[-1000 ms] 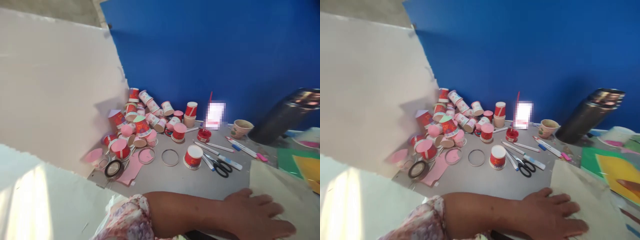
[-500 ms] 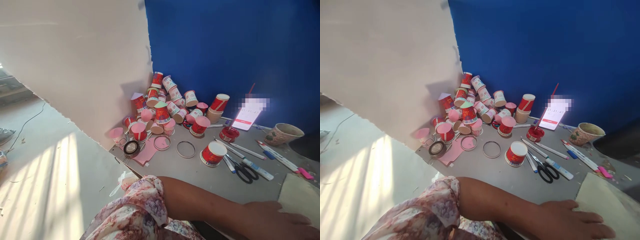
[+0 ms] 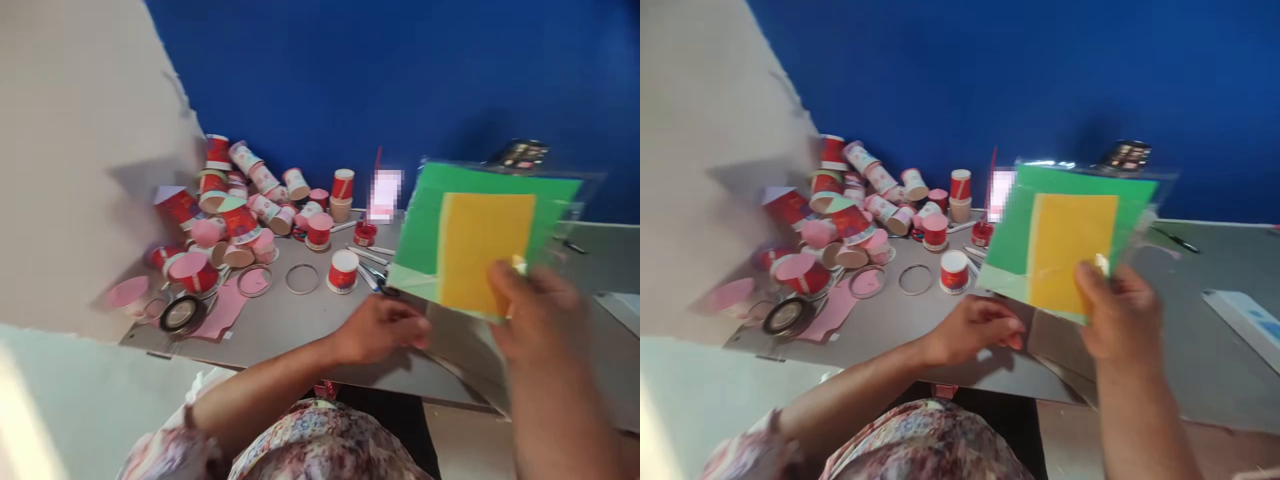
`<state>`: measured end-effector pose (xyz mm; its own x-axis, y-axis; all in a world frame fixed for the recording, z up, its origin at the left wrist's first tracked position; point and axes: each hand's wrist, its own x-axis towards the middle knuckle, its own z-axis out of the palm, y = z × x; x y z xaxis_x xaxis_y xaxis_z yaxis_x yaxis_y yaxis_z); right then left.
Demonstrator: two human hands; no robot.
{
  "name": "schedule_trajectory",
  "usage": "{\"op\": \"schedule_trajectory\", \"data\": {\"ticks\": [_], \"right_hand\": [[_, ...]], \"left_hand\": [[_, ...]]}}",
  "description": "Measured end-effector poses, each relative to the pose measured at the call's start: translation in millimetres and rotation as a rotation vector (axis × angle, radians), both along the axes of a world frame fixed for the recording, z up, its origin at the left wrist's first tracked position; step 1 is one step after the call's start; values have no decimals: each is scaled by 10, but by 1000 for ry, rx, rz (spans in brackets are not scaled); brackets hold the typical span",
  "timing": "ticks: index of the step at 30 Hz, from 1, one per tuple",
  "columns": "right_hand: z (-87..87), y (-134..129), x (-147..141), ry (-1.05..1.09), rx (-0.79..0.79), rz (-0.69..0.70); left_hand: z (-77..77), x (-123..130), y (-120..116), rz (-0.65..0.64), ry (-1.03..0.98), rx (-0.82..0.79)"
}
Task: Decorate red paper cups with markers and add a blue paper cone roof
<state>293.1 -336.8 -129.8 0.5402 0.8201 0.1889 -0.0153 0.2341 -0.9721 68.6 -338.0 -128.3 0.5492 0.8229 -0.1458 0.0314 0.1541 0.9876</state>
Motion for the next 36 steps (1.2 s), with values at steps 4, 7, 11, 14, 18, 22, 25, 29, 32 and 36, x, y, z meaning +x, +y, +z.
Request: {"op": "schedule_trajectory", "data": {"ticks": [4, 7, 11, 14, 18, 22, 25, 29, 32, 36], "right_hand": [[-30, 67, -268, 221, -1, 29], [-146, -68, -318, 218, 7, 127], [-291, -175, -311, 188, 4, 174], [-340, -172, -356, 202, 3, 175], [-353, -178, -464, 261, -21, 210], [-409, -229, -448, 250, -54, 269], [-459, -233, -308, 75, -85, 259], [-384, -131, -106, -82, -102, 336], [-237, -9, -42, -214, -118, 322], [-73, 174, -39, -448, -70, 249]], "left_hand": [[-173, -206, -165, 161, -219, -103], [-178, -279, -259, 227, -273, -114], [-167, -306, -288, 288, -264, -66], [-186, -275, -278, 305, -249, -62], [-197, -184, -279, 344, -242, -55], [-176, -171, -258, 342, -185, 38], [-158, -292, -188, 369, -195, 89], [-4, -547, -23, 445, -118, 181], [271, -672, 141, 504, 91, 448], [670, -669, 402, 568, 313, 1090]]}}
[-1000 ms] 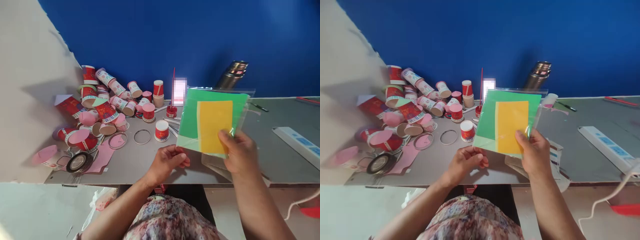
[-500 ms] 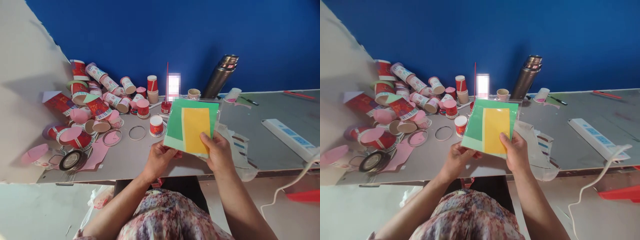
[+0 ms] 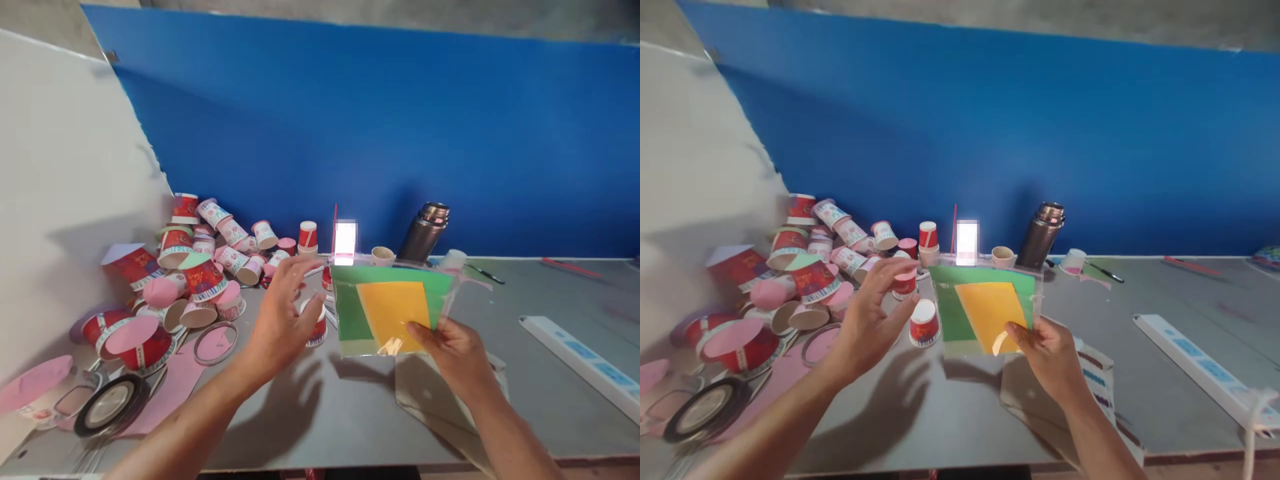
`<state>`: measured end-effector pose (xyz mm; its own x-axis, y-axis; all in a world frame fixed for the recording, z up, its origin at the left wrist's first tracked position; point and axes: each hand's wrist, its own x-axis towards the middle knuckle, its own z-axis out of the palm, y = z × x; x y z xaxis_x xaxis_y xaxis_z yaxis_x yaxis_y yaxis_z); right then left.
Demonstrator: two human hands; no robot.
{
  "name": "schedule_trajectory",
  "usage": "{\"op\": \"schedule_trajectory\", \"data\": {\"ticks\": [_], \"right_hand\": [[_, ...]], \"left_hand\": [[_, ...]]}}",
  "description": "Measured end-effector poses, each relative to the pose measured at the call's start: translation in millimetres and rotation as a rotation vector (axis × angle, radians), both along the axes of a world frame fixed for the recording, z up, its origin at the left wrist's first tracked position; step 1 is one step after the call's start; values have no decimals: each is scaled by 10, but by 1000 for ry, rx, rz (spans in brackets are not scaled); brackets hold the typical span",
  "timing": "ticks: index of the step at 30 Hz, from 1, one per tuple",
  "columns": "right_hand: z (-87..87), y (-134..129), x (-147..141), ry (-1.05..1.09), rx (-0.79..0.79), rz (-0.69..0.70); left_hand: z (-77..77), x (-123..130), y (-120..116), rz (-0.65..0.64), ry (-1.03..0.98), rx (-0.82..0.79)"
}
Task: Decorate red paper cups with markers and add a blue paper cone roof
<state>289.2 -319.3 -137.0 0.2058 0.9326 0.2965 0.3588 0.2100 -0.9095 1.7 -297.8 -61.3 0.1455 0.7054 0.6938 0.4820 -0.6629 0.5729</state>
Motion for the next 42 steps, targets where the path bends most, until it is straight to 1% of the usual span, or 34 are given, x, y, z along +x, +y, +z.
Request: {"op": "schedule_trajectory", "data": {"ticks": [2, 4, 6, 8, 12, 14, 16, 19, 21, 23, 26, 29, 31, 34, 37, 42], "right_hand": [[66, 83, -7, -86, 61, -12], [134, 141, -13, -167, 134, -32], [200, 165, -13, -239, 206, -50], [255, 159, -8, -288, 255, -59], [332, 109, 5, -339, 302, -40], [365, 94, 5, -362, 307, -27], [396, 97, 0, -388, 308, -11], [419, 130, -8, -419, 319, -19], [401, 163, -2, -423, 321, -33], [348, 199, 19, -418, 322, -47], [226, 235, 75, -409, 339, -67], [122, 235, 132, -383, 319, -41], [89, 219, 161, -356, 293, -22], [84, 197, 195, -312, 286, 6], [91, 197, 221, -273, 271, 29], [79, 203, 249, -251, 231, 19]], "left_hand": [[132, 60, 122, 25, 148, 242], [197, 141, 219, 47, 245, 407], [207, 224, 288, 58, 296, 497], [180, 293, 336, 51, 328, 519], [112, 352, 404, -6, 373, 458], [109, 349, 415, -44, 395, 409], [139, 330, 392, -69, 424, 351], [231, 285, 310, -106, 463, 247], [289, 256, 260, -182, 463, 143], [315, 236, 240, -275, 469, 31], [288, 228, 259, -377, 468, -90], [233, 237, 286, -406, 439, -125], [216, 244, 292, -413, 439, -129], [233, 247, 289, -429, 508, -141], [263, 242, 287, -489, 557, -146], [276, 220, 308, -566, 506, -203]]}}
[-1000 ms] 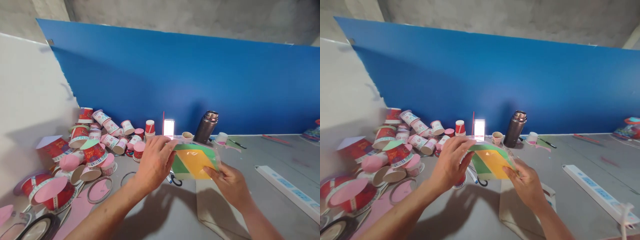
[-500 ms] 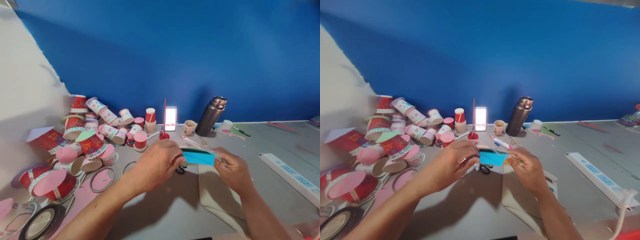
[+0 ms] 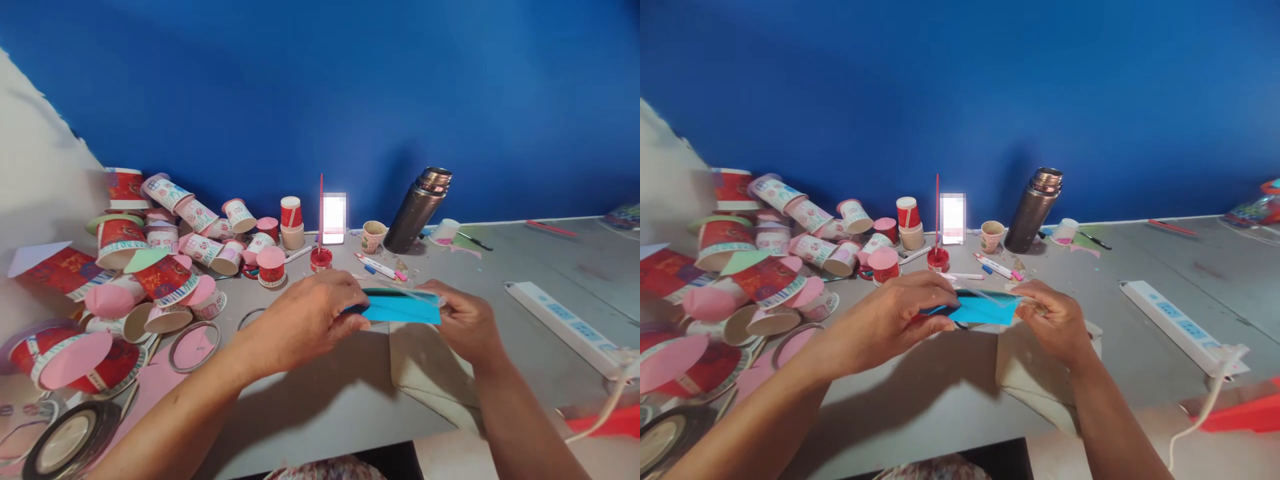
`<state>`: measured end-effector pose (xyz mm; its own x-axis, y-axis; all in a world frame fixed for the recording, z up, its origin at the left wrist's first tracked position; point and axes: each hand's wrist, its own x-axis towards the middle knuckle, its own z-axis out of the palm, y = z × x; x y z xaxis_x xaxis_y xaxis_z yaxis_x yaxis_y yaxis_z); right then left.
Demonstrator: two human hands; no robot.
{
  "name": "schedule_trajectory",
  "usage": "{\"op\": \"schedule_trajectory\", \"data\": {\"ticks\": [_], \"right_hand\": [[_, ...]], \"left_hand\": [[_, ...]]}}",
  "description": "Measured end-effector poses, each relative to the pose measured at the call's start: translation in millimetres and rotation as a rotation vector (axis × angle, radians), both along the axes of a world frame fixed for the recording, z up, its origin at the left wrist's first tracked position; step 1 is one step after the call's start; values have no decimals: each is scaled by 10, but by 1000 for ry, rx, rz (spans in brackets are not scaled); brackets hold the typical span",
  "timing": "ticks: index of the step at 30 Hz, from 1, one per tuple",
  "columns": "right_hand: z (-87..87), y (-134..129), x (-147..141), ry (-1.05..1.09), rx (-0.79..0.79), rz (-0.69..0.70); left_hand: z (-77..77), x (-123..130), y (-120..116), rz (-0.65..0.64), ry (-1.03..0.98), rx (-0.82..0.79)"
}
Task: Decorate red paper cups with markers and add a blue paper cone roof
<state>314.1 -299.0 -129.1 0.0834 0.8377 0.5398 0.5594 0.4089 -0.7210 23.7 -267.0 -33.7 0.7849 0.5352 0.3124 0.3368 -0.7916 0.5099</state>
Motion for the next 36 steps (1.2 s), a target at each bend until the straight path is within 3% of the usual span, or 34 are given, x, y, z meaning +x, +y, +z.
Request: {"op": "schedule_trajectory", "data": {"ticks": [14, 36], "right_hand": [[30, -24, 12, 12, -93, 64], [31, -20, 2, -29, -123, 61]], "left_hand": [[43, -11, 64, -107, 11, -233], [-6, -9, 92, -104, 106, -172]]}}
